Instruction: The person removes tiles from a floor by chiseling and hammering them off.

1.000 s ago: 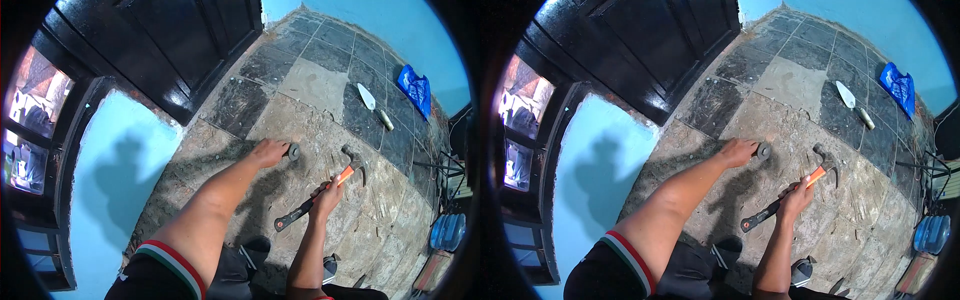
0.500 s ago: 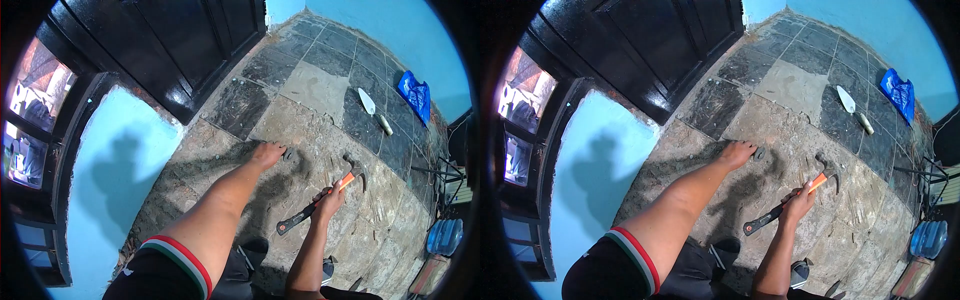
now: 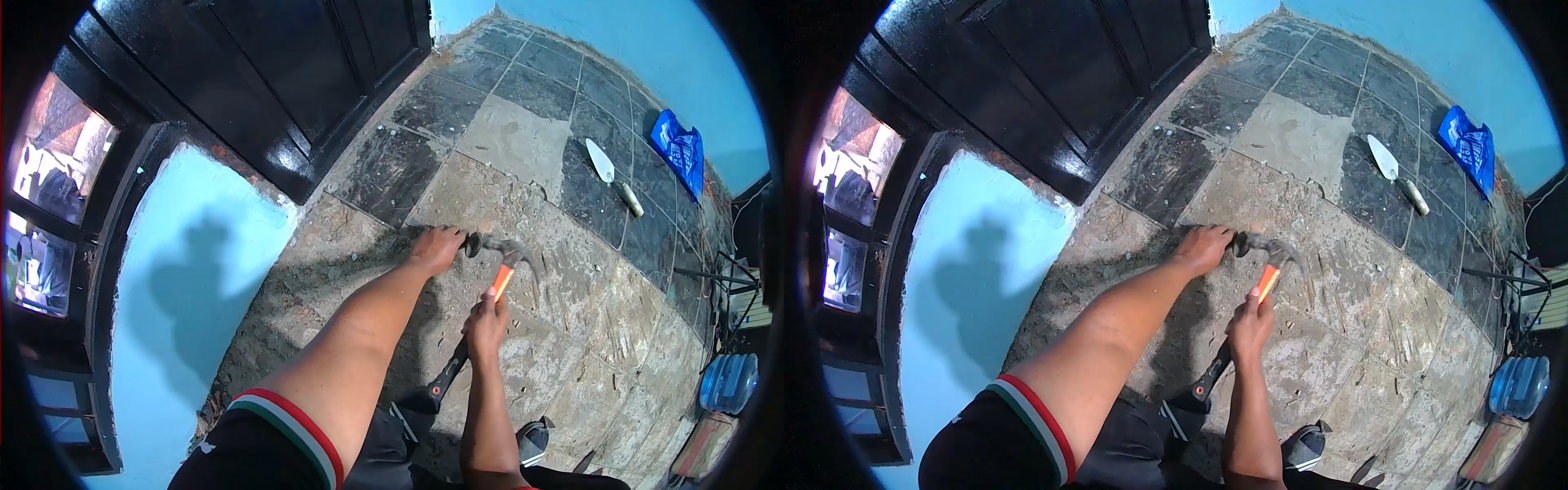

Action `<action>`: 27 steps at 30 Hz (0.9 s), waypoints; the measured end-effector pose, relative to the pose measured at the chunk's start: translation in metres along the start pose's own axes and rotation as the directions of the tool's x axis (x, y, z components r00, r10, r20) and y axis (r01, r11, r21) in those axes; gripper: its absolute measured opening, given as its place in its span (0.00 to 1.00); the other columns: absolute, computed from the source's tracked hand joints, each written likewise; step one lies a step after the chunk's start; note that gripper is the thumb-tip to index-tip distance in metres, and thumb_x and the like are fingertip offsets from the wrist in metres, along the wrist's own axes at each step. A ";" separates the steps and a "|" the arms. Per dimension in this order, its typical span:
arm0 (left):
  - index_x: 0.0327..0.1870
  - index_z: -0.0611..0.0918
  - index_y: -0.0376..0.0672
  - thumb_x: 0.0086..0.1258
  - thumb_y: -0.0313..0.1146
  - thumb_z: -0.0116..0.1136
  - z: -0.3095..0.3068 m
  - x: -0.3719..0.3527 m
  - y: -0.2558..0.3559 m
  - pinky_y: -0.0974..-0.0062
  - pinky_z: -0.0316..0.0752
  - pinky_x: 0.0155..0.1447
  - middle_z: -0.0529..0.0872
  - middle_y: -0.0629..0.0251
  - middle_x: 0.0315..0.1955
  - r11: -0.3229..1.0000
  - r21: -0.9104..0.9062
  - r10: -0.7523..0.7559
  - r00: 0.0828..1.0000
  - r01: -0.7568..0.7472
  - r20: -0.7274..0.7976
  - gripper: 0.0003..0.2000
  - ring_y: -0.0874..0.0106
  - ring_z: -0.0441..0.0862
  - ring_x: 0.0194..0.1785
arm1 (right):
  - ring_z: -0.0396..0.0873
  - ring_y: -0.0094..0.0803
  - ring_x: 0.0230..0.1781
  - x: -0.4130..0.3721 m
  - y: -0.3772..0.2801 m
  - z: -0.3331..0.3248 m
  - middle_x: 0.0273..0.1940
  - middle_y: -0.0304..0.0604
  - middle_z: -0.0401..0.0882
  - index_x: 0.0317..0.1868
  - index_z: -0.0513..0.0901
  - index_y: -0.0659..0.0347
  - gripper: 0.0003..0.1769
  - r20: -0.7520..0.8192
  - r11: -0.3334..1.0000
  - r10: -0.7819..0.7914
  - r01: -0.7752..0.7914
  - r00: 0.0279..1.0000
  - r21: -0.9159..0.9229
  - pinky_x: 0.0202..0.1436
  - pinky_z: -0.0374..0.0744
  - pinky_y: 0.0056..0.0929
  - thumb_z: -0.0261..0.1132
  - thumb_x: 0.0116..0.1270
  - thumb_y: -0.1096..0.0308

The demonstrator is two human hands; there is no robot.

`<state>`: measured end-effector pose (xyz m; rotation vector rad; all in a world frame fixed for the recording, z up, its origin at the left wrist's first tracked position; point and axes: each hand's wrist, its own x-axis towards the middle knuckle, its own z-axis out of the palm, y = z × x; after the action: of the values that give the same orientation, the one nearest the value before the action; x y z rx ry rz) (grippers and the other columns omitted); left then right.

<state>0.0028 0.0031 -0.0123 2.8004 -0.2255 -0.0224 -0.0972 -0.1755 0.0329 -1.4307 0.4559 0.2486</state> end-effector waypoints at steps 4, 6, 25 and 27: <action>0.55 0.83 0.44 0.69 0.25 0.54 -0.003 0.010 -0.006 0.56 0.81 0.59 0.88 0.58 0.50 0.999 0.003 0.034 0.996 -0.033 -0.080 0.15 0.56 0.84 0.58 | 0.65 0.20 0.14 -0.003 -0.045 -0.017 0.20 0.31 0.64 0.41 0.71 0.58 0.19 -0.264 0.960 -0.244 0.272 0.933 0.072 0.16 0.67 0.26 0.51 0.86 0.52; 0.54 0.84 0.44 0.69 0.25 0.54 -0.003 0.008 -0.006 0.57 0.78 0.62 0.88 0.59 0.50 0.998 0.023 0.052 0.995 -0.051 -0.084 0.14 0.57 0.82 0.60 | 0.65 0.21 0.15 0.004 -0.047 -0.027 0.21 0.32 0.65 0.42 0.71 0.58 0.19 -0.404 0.919 -0.278 0.364 0.872 0.153 0.16 0.67 0.26 0.50 0.86 0.52; 0.57 0.83 0.46 0.71 0.27 0.51 0.004 -0.007 0.012 0.55 0.82 0.57 0.87 0.56 0.49 0.984 0.172 0.006 0.979 -0.041 0.201 0.16 0.55 0.86 0.57 | 0.67 0.26 0.12 0.007 0.024 -0.029 0.19 0.34 0.66 0.36 0.68 0.55 0.20 -0.094 0.984 0.164 -0.170 0.982 -0.060 0.15 0.70 0.31 0.52 0.85 0.50; 0.57 0.83 0.46 0.71 0.26 0.50 0.006 -0.009 0.014 0.55 0.82 0.58 0.87 0.56 0.50 0.985 0.172 -0.010 0.979 -0.025 0.202 0.16 0.55 0.85 0.58 | 0.66 0.25 0.11 0.011 0.018 -0.036 0.19 0.33 0.66 0.36 0.68 0.54 0.21 -0.108 0.990 0.137 -0.141 0.985 -0.030 0.15 0.70 0.30 0.53 0.84 0.49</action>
<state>-0.0080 -0.0104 -0.0137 2.9711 -0.3001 -0.3016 -0.1000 -0.2098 0.0095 -1.4555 0.6420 0.2963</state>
